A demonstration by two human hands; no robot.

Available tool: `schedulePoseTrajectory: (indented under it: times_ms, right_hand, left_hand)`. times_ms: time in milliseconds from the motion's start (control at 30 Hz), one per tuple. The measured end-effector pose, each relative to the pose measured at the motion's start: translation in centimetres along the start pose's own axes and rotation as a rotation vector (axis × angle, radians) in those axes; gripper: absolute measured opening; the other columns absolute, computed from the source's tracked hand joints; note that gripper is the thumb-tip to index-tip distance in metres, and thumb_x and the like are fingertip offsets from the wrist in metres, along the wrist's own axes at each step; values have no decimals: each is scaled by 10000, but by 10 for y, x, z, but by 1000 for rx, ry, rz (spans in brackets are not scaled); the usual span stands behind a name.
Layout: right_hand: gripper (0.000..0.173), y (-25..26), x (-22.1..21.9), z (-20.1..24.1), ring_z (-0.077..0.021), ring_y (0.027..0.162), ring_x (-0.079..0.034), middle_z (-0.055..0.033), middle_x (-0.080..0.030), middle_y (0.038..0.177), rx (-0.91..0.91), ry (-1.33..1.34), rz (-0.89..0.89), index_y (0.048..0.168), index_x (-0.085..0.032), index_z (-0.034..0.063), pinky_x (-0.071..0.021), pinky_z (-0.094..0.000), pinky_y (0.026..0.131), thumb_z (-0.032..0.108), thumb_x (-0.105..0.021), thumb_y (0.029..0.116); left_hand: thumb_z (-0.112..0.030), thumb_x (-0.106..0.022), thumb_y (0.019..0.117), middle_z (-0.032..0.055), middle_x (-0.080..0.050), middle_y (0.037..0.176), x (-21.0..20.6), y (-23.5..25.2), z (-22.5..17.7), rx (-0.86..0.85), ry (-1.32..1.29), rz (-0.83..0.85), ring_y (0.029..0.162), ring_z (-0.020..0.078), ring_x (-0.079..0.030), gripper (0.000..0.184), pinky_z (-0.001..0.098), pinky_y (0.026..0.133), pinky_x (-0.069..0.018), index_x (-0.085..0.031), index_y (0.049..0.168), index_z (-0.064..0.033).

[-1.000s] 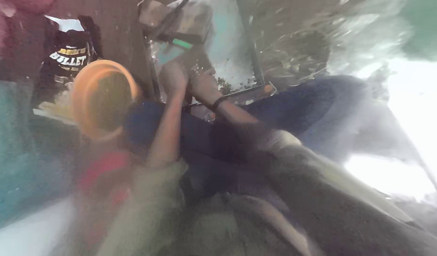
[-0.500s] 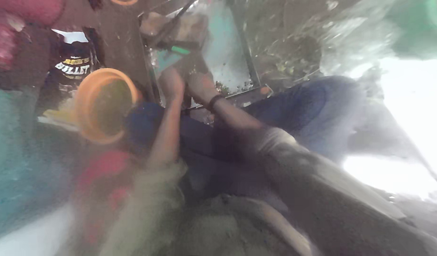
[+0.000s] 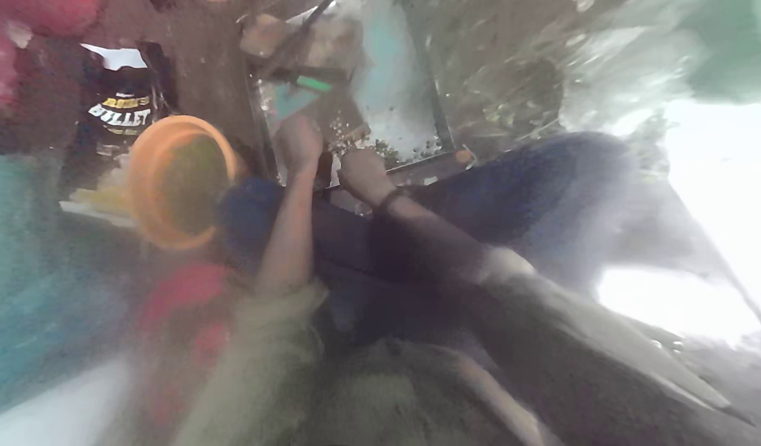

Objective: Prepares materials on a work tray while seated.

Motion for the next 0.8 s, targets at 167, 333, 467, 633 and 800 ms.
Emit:
schedulePoseTrajectory:
  times_ms: [167,333,467,633,800]
  right_hand:
    - [280,-1,12,-1,-431,1037,-697,-243,-695,1109,40,12,-46,1080,-680,-2,-565,-628,752,241,-562,1006]
    - [348,15,25,19,-452,1048,-685,-266,-683,1120,71,34,-80,1110,-673,-19,-563,-638,772,291,-533,1036]
    - [343,26,21,28,-468,1114,-661,-265,-675,1175,120,26,-69,1173,-671,1,-561,-657,804,288,-569,1015]
    - [333,29,7,19,-435,1062,-690,-229,-707,1124,83,50,-47,1109,-702,36,-555,-661,785,330,-591,998]
    - [283,5,-10,0,-426,1030,-701,-232,-710,1087,41,9,-31,1035,-705,10,-565,-630,766,246,-552,1007]
  left_hand:
    - [-216,-624,953,163,-745,1169,0,-1,1,-7,-5,-27,1145,364,-694,218,632,982,-528,-777,1072,-116]
    - [-189,-668,912,181,-734,1161,-7,0,4,18,21,-19,1130,386,-689,204,627,951,-538,-776,1073,-125]
    - [-224,-626,963,210,-715,1213,-2,-5,0,20,33,-26,1175,393,-674,238,618,997,-526,-769,1097,-88]
    - [-226,-624,952,210,-720,1183,-4,-2,1,8,42,-11,1156,402,-676,228,636,974,-526,-766,1053,-78]
    - [-199,-609,947,156,-725,1219,-4,0,0,7,19,-30,1172,358,-678,214,617,975,-527,-769,1064,-120]
Point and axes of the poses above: each hand's wrist, its own y-axis towards the middle knuckle, its own x-axis out of the back of the hand, z = x × y, the point moved 6 cm from there along y, towards the middle knuckle
